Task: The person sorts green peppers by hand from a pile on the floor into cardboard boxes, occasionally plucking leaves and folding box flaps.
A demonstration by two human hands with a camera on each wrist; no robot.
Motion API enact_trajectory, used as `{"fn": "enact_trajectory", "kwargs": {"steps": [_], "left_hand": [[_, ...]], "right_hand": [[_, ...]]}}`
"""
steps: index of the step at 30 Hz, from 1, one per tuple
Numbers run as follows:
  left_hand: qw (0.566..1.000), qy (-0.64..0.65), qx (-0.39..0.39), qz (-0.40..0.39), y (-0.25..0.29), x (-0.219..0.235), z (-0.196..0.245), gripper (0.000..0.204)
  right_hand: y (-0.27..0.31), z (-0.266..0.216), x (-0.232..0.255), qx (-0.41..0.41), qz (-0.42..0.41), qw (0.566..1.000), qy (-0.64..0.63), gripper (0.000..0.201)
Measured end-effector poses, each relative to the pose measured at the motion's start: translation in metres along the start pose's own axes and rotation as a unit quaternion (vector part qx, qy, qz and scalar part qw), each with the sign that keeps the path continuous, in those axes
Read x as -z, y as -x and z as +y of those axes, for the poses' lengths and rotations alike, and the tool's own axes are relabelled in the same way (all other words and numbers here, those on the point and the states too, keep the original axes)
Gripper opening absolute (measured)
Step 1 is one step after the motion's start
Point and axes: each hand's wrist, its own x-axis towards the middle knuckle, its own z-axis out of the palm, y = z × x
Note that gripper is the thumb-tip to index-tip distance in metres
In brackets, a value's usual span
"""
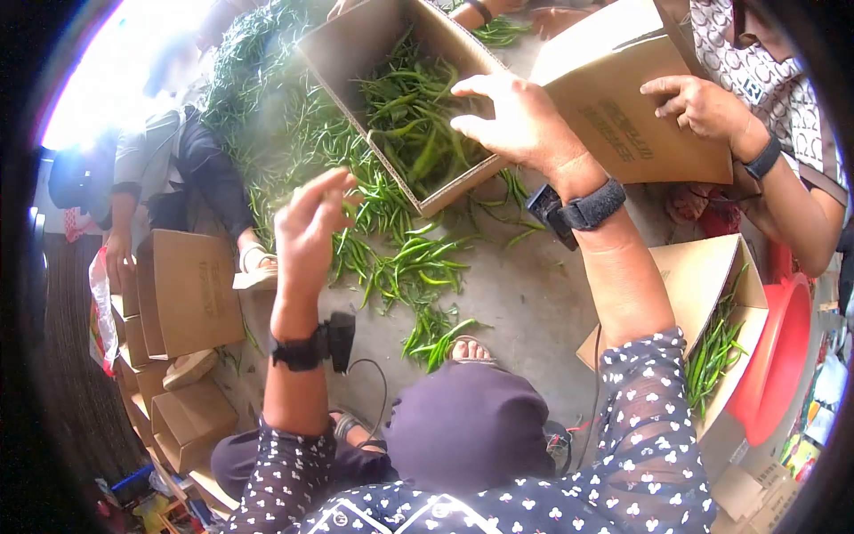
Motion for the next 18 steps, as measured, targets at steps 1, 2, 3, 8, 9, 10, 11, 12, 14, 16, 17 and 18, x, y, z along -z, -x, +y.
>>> {"fn": "enact_trajectory", "kwargs": {"steps": [1, 2, 3, 8, 9, 10, 11, 12, 14, 16, 17, 18], "left_hand": [[0.999, 0.031, 0.017, 0.002, 0.007, 0.001, -0.013, 0.022], [0.998, 0.061, 0.034, 0.004, 0.010, 0.000, -0.017, 0.021], [0.998, 0.062, 0.034, 0.005, 0.011, 0.000, -0.021, 0.021], [0.998, 0.059, 0.030, -0.009, 0.015, -0.007, -0.013, 0.017], [1.000, 0.023, 0.007, -0.012, 0.016, -0.007, -0.016, 0.017], [1.000, 0.023, 0.007, -0.013, 0.018, -0.006, -0.021, 0.017], [0.999, -0.010, 0.012, -0.029, 0.023, -0.004, -0.026, 0.018], [0.998, -0.042, 0.016, -0.044, 0.027, -0.003, -0.031, 0.020], [0.998, -0.041, 0.028, -0.044, 0.034, -0.007, -0.039, 0.019], [0.996, -0.019, 0.071, -0.048, 0.040, -0.013, -0.046, 0.020], [0.996, -0.037, 0.064, -0.054, 0.042, -0.014, -0.048, 0.019], [0.996, -0.037, 0.064, -0.055, 0.044, -0.016, -0.050, 0.019]], "right_hand": [[-0.001, -0.002, 0.002, -0.046, 0.001, 0.999, -0.017, 0.035], [-0.005, -0.009, 0.004, -0.045, 0.000, 0.999, -0.016, 0.035], [-0.011, -0.017, 0.006, -0.065, -0.020, 0.997, -0.040, 0.028], [-0.051, -0.028, -0.014, 0.067, -0.131, 0.988, 0.046, 0.020], [-0.059, -0.028, -0.019, 0.119, -0.153, 0.977, 0.093, 0.022], [-0.067, -0.026, -0.027, 0.118, -0.153, 0.977, 0.093, 0.022], [-0.073, -0.025, -0.035, 0.141, -0.176, 0.962, 0.156, 0.022], [-0.077, -0.023, -0.040, 0.164, -0.199, 0.941, 0.219, 0.022], [-0.079, -0.023, -0.043, 0.171, -0.201, 0.936, 0.232, 0.022], [-0.079, -0.024, -0.050, 0.184, -0.182, 0.940, 0.222, 0.024], [-0.080, -0.025, -0.055, 0.183, -0.183, 0.940, 0.222, 0.024], [-0.082, -0.027, -0.059, 0.168, -0.198, 0.934, 0.247, 0.021]]}}
